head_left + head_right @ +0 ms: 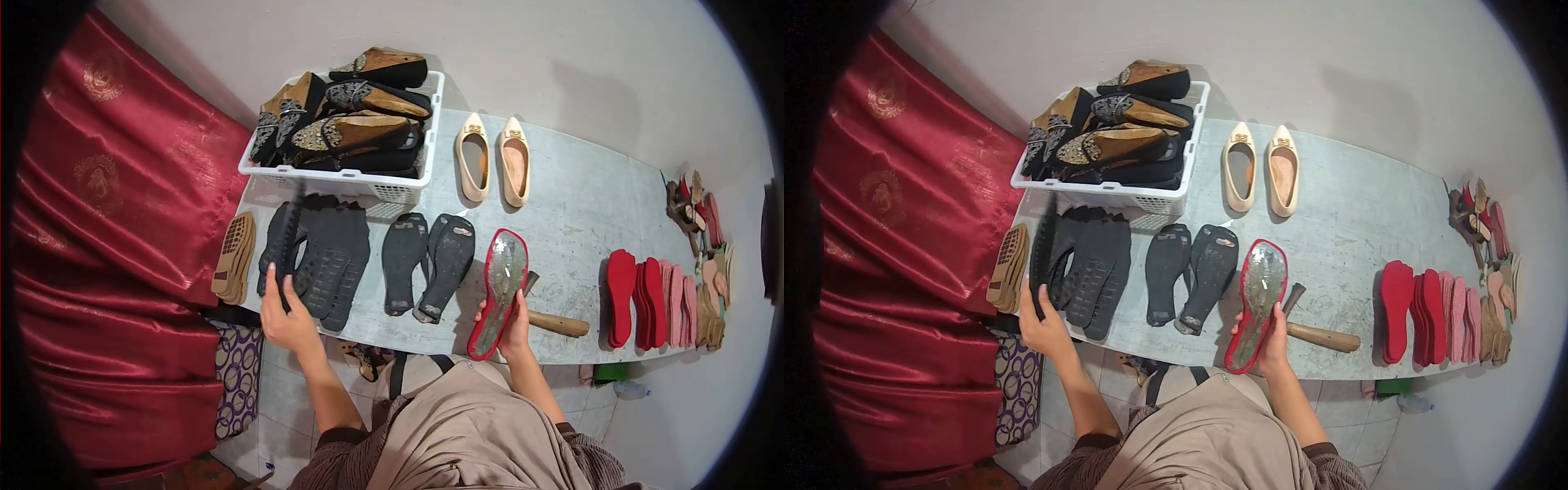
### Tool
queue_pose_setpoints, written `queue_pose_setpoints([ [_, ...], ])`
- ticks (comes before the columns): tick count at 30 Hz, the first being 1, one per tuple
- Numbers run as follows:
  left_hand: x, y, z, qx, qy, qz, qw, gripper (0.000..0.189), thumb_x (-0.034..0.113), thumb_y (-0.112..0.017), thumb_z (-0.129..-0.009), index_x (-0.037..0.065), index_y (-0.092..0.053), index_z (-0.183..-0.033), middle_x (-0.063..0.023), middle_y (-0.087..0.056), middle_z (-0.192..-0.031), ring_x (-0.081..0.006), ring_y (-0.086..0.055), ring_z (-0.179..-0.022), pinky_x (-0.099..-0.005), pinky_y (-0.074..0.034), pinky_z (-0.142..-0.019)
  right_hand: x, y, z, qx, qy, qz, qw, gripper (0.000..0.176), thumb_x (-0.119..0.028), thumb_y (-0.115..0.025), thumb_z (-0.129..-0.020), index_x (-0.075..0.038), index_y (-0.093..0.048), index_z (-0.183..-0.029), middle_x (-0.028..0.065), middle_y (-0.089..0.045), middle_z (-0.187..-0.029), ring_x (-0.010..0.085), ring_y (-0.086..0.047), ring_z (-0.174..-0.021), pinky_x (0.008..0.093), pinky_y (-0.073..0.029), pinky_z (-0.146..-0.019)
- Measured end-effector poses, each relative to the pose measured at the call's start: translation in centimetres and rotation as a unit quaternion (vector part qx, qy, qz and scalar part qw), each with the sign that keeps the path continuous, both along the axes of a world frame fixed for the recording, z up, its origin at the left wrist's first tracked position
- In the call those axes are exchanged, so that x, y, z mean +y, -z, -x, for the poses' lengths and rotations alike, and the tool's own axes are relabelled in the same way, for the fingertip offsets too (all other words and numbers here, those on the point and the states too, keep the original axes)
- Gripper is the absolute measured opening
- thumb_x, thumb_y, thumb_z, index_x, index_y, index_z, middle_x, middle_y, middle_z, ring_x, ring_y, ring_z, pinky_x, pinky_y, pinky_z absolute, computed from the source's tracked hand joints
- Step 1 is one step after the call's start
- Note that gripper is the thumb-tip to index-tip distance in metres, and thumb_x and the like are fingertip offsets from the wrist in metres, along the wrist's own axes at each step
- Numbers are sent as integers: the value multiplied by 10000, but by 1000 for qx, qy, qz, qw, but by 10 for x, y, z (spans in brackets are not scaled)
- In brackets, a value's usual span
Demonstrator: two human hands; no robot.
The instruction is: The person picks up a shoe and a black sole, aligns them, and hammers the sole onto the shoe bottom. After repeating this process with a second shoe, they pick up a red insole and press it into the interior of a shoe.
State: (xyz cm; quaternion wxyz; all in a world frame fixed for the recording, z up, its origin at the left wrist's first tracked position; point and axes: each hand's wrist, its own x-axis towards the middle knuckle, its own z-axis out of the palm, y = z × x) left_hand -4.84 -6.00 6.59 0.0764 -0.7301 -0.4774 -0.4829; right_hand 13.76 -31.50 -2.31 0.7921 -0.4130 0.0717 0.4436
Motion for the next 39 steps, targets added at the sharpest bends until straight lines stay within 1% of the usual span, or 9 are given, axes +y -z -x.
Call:
queue_pose_setpoints([
  [2,10,-3,6,35,-38,-53,997,258,237,-625,-810,202,-644,-1065,-15,-591,-706,-202,-523,-587,-359,-405,-546,3,-4,2,-1,5,-2,1000,602,-558,-300,-874,-27,-480,-1093,111,-588,-826,234,-583,-694,369,-480,-674],
  [5,15,12,5,257,-136,9,957,314,246,-573,-821,354,-577,-1116,5,-558,-747,-188,-509,-594,-329,-381,-508,7,-3,4,2,4,1,1000,589,-548,-298,-878,-29,-479,-1090,112,-585,-827,242,-578,-695,373,-476,-677],
  [8,19,73,-6,361,-29,177,915,297,255,-545,-825,309,-588,-1113,-27,-549,-878,-239,-526,-787,-393,-403,-623,13,-2,6,16,4,0,1000,581,-545,-294,-881,-33,-482,-1081,111,-584,-823,247,-575,-697,383,-474,-671],
  [13,6,94,-12,285,-33,194,938,344,245,-577,-806,308,-586,-1144,-15,-517,-1003,-229,-455,-899,-361,-347,-714,15,-3,9,19,21,19,999,576,-546,-296,-880,-33,-491,-1055,110,-580,-814,252,-573,-691,399,-474,-660],
  [15,9,90,-18,277,41,101,955,316,248,-605,-787,253,-608,-1103,-6,-527,-1017,-222,-453,-934,-358,-331,-754,14,-2,9,10,25,23,999,576,-546,-296,-879,-33,-492,-1051,111,-580,-814,253,-572,-690,399,-474,-660],
  [23,17,86,-30,180,205,161,948,197,242,-621,-790,154,-645,-965,-17,-566,-972,-199,-508,-924,-376,-342,-769,20,-5,12,2,27,29,999,571,-541,-297,-881,-33,-488,-1060,112,-582,-812,255,-572,-689,383,-467,-652],
  [28,89,68,-8,176,100,221,954,285,146,-594,-779,133,-574,-1063,-77,-555,-1039,-266,-516,-979,-397,-402,-779,20,-5,12,0,40,30,999,576,-545,-294,-880,-32,-488,-1057,111,-582,-809,254,-571,-688,382,-466,-654],
  [32,174,114,18,229,116,235,938,481,153,-673,-711,172,-509,-1163,-79,-516,-1111,-270,-481,-1061,-427,-382,-836,24,-5,9,16,41,24,999,577,-544,-291,-880,-30,-489,-1053,110,-579,-804,254,-570,-686,382,-465,-653],
  [39,175,102,9,326,89,332,881,572,159,-724,-628,249,-521,-1155,-94,-444,-1161,-314,-431,-1072,-462,-333,-886,27,-3,7,6,49,24,999,572,-534,-284,-884,-30,-490,-1059,109,-581,-802,251,-571,-682,385,-468,-647],
])
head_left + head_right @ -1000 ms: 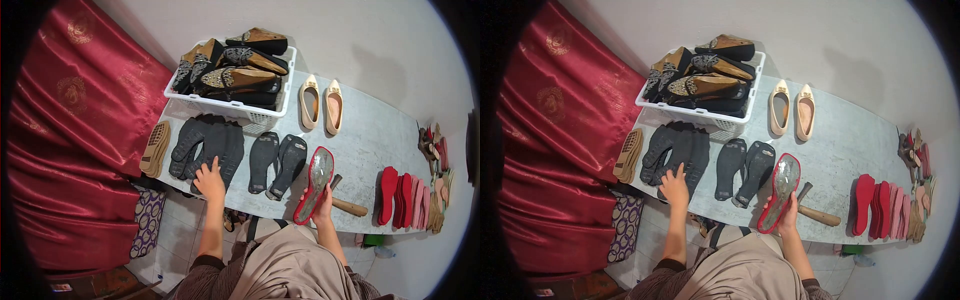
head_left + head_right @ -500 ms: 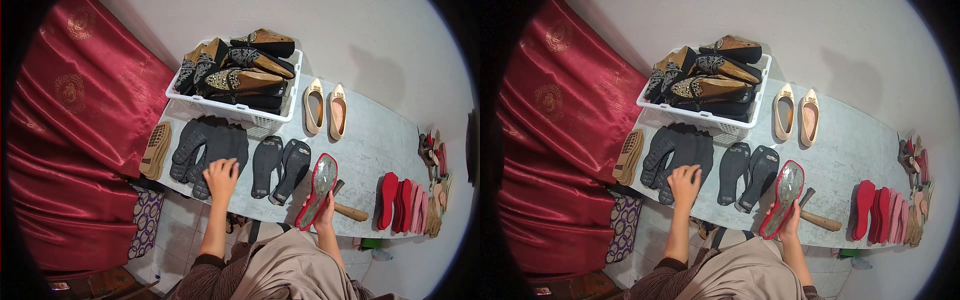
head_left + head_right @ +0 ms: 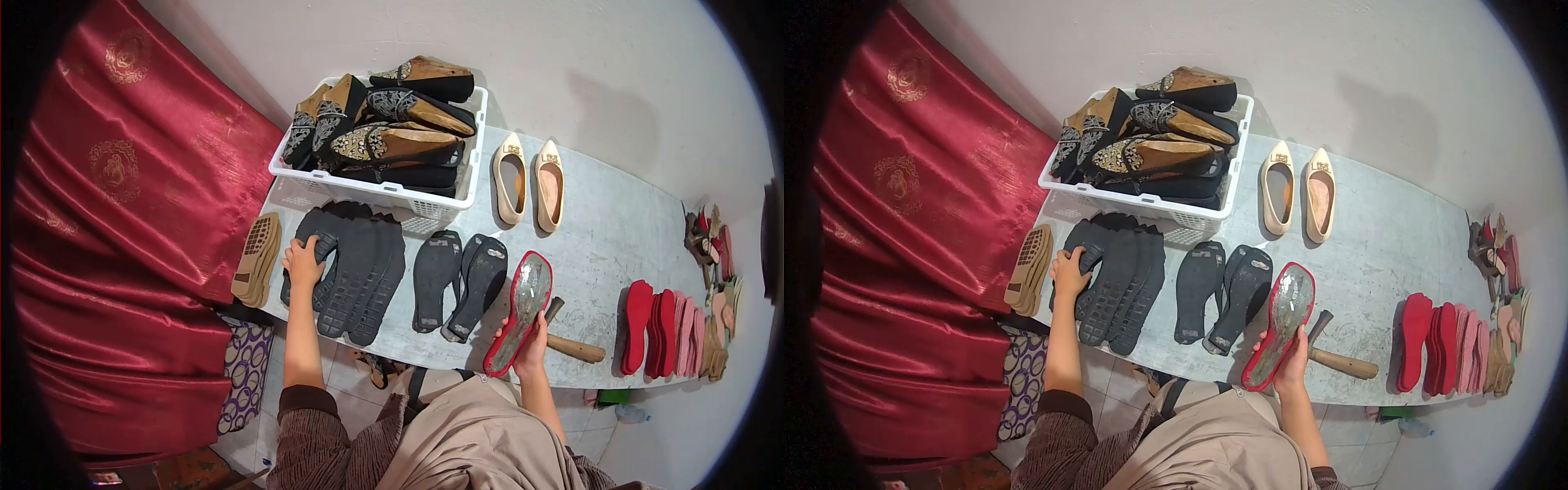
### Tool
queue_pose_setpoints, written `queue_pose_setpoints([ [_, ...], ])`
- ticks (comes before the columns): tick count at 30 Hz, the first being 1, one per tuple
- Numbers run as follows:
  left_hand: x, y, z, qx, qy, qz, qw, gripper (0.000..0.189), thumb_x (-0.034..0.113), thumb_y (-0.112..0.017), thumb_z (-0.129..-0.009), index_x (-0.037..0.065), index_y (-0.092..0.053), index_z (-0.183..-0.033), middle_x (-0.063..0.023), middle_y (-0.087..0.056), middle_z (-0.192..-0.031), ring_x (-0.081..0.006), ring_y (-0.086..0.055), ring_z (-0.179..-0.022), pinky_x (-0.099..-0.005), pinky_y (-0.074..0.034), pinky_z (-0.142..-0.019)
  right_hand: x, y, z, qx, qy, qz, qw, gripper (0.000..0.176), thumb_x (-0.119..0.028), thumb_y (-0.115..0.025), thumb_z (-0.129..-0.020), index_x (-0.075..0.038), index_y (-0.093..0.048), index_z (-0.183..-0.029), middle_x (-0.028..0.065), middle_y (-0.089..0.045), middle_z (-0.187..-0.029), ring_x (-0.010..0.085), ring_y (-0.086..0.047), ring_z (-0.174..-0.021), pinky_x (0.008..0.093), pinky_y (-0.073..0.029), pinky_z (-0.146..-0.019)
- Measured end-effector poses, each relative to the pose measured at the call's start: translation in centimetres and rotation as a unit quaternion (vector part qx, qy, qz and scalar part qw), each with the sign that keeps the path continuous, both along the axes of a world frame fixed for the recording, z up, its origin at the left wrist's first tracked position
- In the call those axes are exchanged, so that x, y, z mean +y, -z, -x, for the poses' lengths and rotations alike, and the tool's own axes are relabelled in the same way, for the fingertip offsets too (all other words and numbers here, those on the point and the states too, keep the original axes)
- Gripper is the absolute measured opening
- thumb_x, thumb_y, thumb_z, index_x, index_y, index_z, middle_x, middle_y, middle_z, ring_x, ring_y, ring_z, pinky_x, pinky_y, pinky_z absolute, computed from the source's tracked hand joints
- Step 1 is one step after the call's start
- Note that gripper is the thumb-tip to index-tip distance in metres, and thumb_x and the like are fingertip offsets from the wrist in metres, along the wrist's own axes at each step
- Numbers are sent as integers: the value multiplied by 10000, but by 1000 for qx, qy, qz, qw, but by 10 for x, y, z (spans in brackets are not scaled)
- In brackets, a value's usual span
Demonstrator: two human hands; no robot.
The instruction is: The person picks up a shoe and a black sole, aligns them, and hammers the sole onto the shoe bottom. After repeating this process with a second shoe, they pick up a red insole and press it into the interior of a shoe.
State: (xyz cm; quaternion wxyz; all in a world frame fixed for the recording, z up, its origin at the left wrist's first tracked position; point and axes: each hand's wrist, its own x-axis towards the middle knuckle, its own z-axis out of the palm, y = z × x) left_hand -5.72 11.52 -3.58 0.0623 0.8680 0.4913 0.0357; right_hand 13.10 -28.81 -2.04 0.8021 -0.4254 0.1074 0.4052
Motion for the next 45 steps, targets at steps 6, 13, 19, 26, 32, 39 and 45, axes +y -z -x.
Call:
queue_pose_setpoints([
  [6,-6,-30,-2,-51,-25,30,998,493,228,-587,-720,377,-525,-1186,-173,-478,-1110,-355,-433,-1040,-482,-320,-913,-4,-2,-2,10,9,-8,1000,568,-526,-282,-889,-31,-486,-1080,109,-589,-817,245,-577,-687,382,-475,-651],
  [13,-25,-85,31,-235,-14,-30,971,392,150,-531,-786,226,-578,-1168,-192,-593,-980,-323,-523,-947,-391,-378,-889,-4,0,-6,28,14,8,999,598,-547,-283,-886,-28,-491,-1099,115,-598,-849,237,-595,-719,380,-486,-688],
  [19,-95,-122,20,-574,10,236,784,451,60,-486,-849,120,-414,-1290,-150,-561,-1097,-245,-567,-911,-334,-448,-817,4,-5,-11,30,-19,-35,999,586,-535,-285,-895,-30,-481,-1119,116,-601,-870,227,-594,-739,366,-479,-693],
  [26,-231,-103,-64,-531,46,655,535,621,14,-522,-835,110,-224,-1372,-189,-544,-1150,-257,-575,-1007,-364,-460,-884,28,-19,-20,-36,-28,-108,993,591,-524,-265,-908,-30,-464,-1163,111,-599,-934,220,-599,-805,352,-473,-754],
  [32,-273,-61,-130,-449,231,511,695,484,88,-485,-894,72,-336,-1354,-129,-498,-1096,-180,-505,-945,-289,-404,-845,44,-27,-23,-46,67,-120,989,624,-550,-201,-917,-49,-493,-1149,78,-598,-1003,179,-591,-896,328,-472,-810],
  [39,-284,-52,-130,-364,312,198,855,499,136,-486,-882,83,-347,-1359,-113,-340,-988,-219,-379,-914,-298,-345,-839,40,-47,-25,-54,42,-146,987,650,-571,-193,-909,-50,-502,-1144,87,-594,-1027,173,-591,-910,310,-483,-812],
  [45,-293,-39,-128,-333,290,237,865,503,142,-412,-914,82,-268,-1393,-128,-272,-1037,-188,-415,-807,-301,-363,-825,31,-29,-20,-90,18,-103,990,642,-571,-229,-908,-43,-479,-1173,96,-582,-1087,188,-580,-975,323,-473,-851],
])
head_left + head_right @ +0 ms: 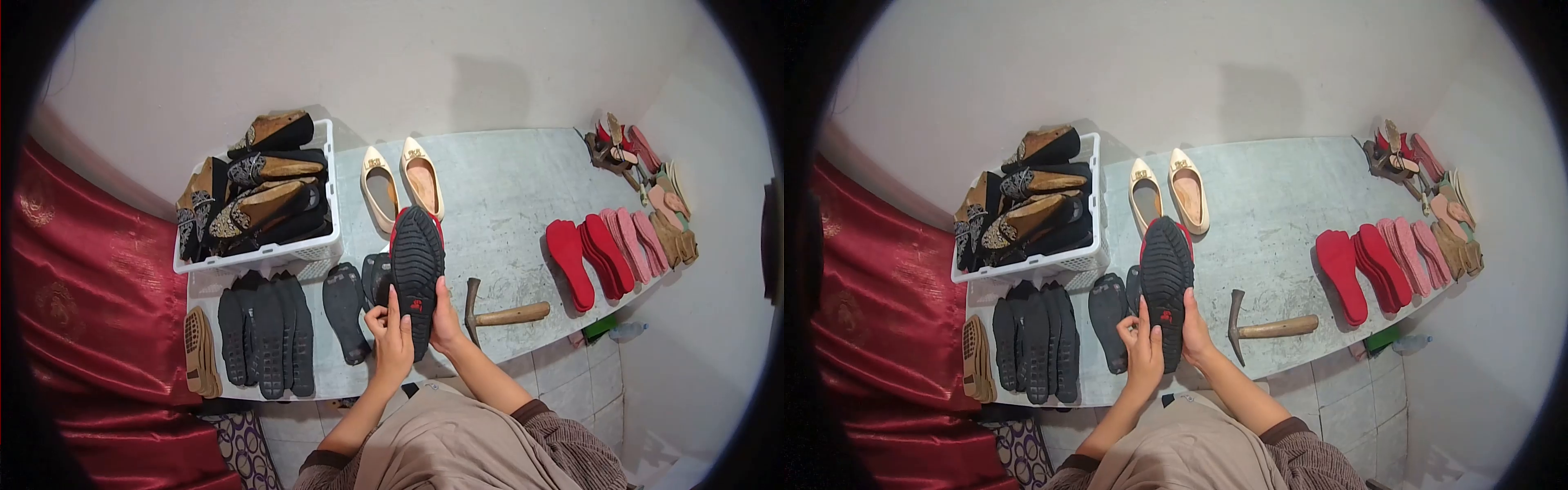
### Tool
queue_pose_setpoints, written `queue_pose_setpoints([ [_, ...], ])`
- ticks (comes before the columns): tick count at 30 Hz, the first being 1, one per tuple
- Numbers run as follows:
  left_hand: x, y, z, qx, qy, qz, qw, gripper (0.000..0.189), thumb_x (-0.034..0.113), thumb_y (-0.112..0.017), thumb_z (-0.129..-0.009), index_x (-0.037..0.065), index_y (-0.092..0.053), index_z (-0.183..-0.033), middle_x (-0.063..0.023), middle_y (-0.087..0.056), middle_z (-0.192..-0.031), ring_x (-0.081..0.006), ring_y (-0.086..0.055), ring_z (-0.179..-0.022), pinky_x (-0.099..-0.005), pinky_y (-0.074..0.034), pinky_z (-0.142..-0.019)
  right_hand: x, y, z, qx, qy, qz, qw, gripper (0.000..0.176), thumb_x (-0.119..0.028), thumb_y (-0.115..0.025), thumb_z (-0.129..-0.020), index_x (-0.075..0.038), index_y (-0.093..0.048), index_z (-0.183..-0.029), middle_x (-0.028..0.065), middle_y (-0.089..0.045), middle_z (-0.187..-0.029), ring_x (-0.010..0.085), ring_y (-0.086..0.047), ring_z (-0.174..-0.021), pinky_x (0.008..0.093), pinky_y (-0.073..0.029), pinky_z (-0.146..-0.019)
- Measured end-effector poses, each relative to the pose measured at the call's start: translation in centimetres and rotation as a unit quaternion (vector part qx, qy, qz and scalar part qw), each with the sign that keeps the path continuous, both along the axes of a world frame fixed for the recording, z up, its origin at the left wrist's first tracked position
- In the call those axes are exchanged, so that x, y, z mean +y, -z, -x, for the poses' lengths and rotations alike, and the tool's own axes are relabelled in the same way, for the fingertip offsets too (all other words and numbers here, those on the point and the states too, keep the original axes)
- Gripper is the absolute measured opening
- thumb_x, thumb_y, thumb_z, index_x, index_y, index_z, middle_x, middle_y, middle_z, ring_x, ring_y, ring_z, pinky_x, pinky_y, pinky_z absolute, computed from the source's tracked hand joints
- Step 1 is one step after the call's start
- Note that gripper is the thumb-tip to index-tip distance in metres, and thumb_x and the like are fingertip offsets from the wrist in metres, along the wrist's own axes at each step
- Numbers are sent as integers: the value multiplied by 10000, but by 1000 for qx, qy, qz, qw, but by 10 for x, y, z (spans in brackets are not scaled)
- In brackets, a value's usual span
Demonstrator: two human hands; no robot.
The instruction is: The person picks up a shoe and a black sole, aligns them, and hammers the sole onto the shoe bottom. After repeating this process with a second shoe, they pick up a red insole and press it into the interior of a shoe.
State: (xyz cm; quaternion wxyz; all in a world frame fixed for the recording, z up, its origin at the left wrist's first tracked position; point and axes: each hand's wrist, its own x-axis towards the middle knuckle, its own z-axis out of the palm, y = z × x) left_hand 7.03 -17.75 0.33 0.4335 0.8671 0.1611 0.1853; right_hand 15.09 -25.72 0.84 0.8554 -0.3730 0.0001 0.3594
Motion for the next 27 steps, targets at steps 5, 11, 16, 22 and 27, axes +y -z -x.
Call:
queue_pose_setpoints([
  [5,-4,8,2,18,10,-2,1000,548,201,-440,-915,77,-226,-1403,-122,-293,-1023,-182,-441,-843,-309,-376,-818,-7,8,-1,-133,45,170,975,595,-513,-325,-922,15,-493,-1139,96,-586,-1007,152,-561,-888,271,-454,-789],
  [11,20,-14,-17,-175,2,463,869,573,179,-530,-880,17,-238,-1345,-124,-408,-1257,-204,-425,-1139,-321,-348,-957,-18,11,2,-169,-37,151,973,508,-421,-349,-949,36,-540,-1059,81,-604,-938,137,-546,-850,265,-443,-767],
  [16,32,-46,-27,-209,-76,571,790,324,129,-569,-861,14,-478,-1150,-69,-569,-1033,-150,-565,-905,-282,-471,-786,-13,20,12,-296,-99,185,932,479,-414,-383,-941,20,-555,-1052,78,-603,-936,132,-534,-849,274,-432,-784],
  [22,25,-49,-33,-236,-136,560,782,211,138,-571,-853,21,-542,-1026,-54,-597,-915,-142,-587,-796,-270,-490,-701,-34,-2,-3,-172,-276,95,941,396,-261,-604,-833,-2,-504,-1115,89,-592,-1000,168,-577,-882,302,-467,-794],
  [27,7,-56,-42,-303,-126,564,758,235,162,-552,-861,26,-521,-1051,-64,-589,-931,-159,-593,-804,-284,-500,-703,-69,0,-18,-42,-421,32,906,412,-91,-645,-776,-37,-439,-1129,128,-588,-981,219,-615,-808,347,-518,-712],
])
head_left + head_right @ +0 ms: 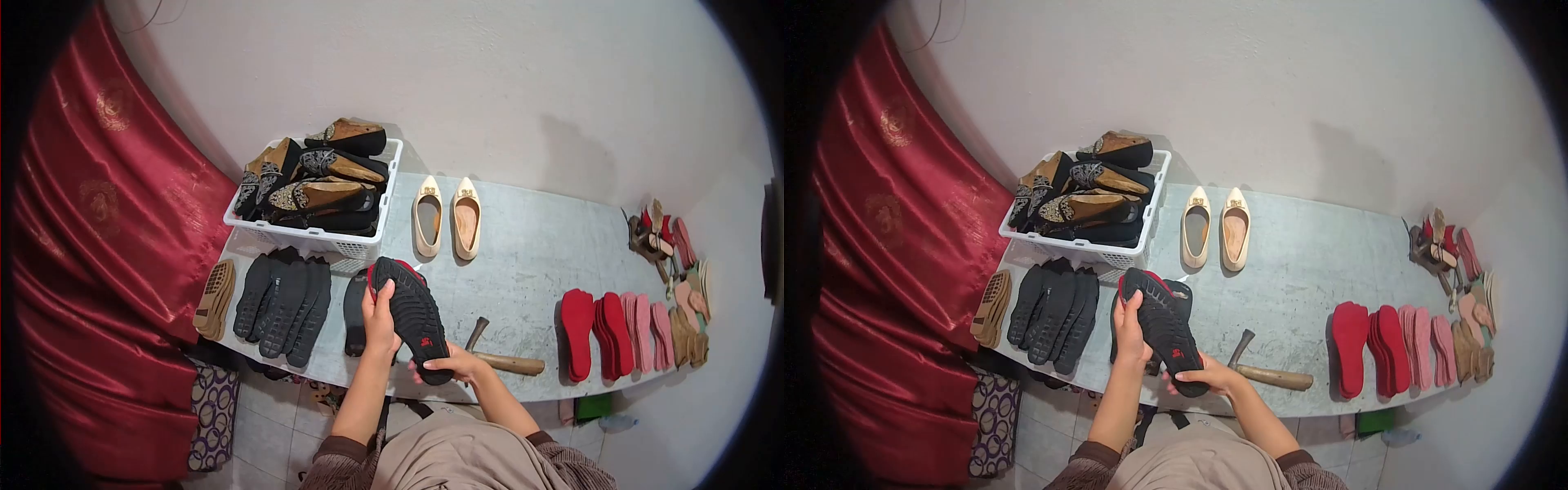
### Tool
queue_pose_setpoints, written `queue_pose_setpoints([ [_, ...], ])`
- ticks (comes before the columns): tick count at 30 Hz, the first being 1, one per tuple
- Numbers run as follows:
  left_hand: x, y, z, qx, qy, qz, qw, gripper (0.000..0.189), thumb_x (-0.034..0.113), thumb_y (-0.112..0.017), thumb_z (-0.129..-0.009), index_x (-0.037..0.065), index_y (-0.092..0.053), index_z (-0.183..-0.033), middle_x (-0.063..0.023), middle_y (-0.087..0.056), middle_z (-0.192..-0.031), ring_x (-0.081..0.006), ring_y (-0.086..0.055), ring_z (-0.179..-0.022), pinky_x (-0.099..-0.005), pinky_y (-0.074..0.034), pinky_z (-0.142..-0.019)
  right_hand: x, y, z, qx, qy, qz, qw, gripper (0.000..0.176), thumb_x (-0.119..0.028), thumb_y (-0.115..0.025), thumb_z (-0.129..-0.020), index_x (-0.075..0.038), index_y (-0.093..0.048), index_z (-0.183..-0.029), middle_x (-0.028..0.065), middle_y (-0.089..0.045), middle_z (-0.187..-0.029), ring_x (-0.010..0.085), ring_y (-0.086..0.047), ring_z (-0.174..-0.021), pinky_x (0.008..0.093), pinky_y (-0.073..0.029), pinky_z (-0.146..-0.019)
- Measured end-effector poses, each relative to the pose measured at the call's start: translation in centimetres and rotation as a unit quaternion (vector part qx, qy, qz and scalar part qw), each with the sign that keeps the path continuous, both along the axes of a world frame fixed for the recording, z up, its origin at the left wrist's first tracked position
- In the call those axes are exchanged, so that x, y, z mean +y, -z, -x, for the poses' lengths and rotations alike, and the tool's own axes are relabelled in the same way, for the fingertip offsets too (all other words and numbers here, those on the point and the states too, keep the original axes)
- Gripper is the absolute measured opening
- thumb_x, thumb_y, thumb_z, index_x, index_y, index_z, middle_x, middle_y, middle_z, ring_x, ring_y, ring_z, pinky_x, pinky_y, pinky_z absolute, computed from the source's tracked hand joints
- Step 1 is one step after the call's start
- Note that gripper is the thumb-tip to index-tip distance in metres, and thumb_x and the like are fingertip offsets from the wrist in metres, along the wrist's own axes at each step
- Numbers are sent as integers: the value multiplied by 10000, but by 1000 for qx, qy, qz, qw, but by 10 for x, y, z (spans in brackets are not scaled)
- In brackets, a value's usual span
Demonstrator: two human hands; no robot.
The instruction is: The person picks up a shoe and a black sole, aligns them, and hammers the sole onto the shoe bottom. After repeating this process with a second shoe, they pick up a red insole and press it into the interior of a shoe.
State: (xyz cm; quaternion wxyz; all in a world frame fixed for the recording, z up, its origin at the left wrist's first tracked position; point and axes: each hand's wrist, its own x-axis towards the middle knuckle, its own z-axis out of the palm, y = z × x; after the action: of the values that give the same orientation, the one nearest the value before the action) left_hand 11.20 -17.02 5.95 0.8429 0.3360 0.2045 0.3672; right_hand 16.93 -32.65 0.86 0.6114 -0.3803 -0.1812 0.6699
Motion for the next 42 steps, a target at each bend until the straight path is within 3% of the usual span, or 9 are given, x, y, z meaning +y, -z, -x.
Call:
queue_pose_setpoints([
  [7,-45,-2,-11,20,-60,49,997,252,166,-545,-864,34,-509,-1076,-74,-588,-946,-180,-603,-819,-302,-517,-708,-34,1,-17,161,-39,9,986,305,-85,-630,-782,-49,-444,-1021,87,-551,-853,179,-544,-681,320,-465,-589],
  [14,-84,-9,-1,-5,-81,63,995,338,216,-554,-858,44,-475,-1138,-100,-574,-1019,-204,-597,-883,-342,-518,-749,-66,-1,-34,151,-111,14,982,314,-97,-622,-800,-63,-416,-1035,95,-538,-845,176,-529,-693,315,-451,-587],
  [17,-103,-8,3,-21,-100,83,991,361,217,-562,-855,49,-460,-1157,-95,-566,-1028,-203,-588,-900,-348,-509,-765,-76,1,-35,120,-126,22,984,323,-194,-606,-839,-71,-402,-1058,95,-528,-847,181,-521,-679,316,-446,-584],
  [21,-133,1,4,17,-138,103,985,363,220,-561,-857,43,-458,-1157,-91,-563,-1032,-202,-581,-917,-357,-500,-779,-89,-2,-33,216,-132,8,968,476,-478,-488,-860,-84,-419,-1117,107,-502,-866,198,-502,-681,335,-448,-596],
  [25,-156,23,10,90,-72,15,993,399,272,-548,-865,21,-451,-1160,-106,-571,-1046,-224,-580,-940,-371,-492,-805,-92,-2,-38,195,-151,-1,969,661,-674,-369,-808,-95,-429,-1122,109,-500,-867,204,-504,-683,344,-453,-609],
  [29,-170,29,17,114,12,53,992,493,393,-484,-878,30,-437,-1207,-147,-584,-1068,-253,-589,-960,-370,-505,-804,-101,-4,-30,107,-128,25,986,670,-686,-332,-810,-92,-443,-1098,107,-514,-825,209,-528,-650,348,-466,-583],
  [31,-179,17,20,124,58,76,988,427,379,-520,-864,30,-531,-1111,-111,-625,-1004,-176,-614,-859,-306,-503,-736,-108,-5,-27,94,-109,27,989,649,-666,-330,-827,-78,-456,-1070,106,-527,-787,213,-544,-620,348,-475,-554],
  [35,-181,25,20,161,48,78,983,462,425,-532,-846,60,-539,-1129,-107,-626,-997,-160,-610,-842,-307,-508,-709,-116,-3,-20,107,-91,29,990,625,-644,-333,-843,-72,-466,-1056,106,-536,-779,206,-542,-612,343,-484,-546],
  [42,-187,17,21,-62,119,94,986,618,381,-486,-811,27,-366,-1303,-180,-593,-968,-249,-588,-898,-369,-468,-827,-137,1,-16,204,-124,8,971,634,-658,-359,-827,-91,-470,-1087,108,-528,-815,219,-537,-644,345,-465,-573],
])
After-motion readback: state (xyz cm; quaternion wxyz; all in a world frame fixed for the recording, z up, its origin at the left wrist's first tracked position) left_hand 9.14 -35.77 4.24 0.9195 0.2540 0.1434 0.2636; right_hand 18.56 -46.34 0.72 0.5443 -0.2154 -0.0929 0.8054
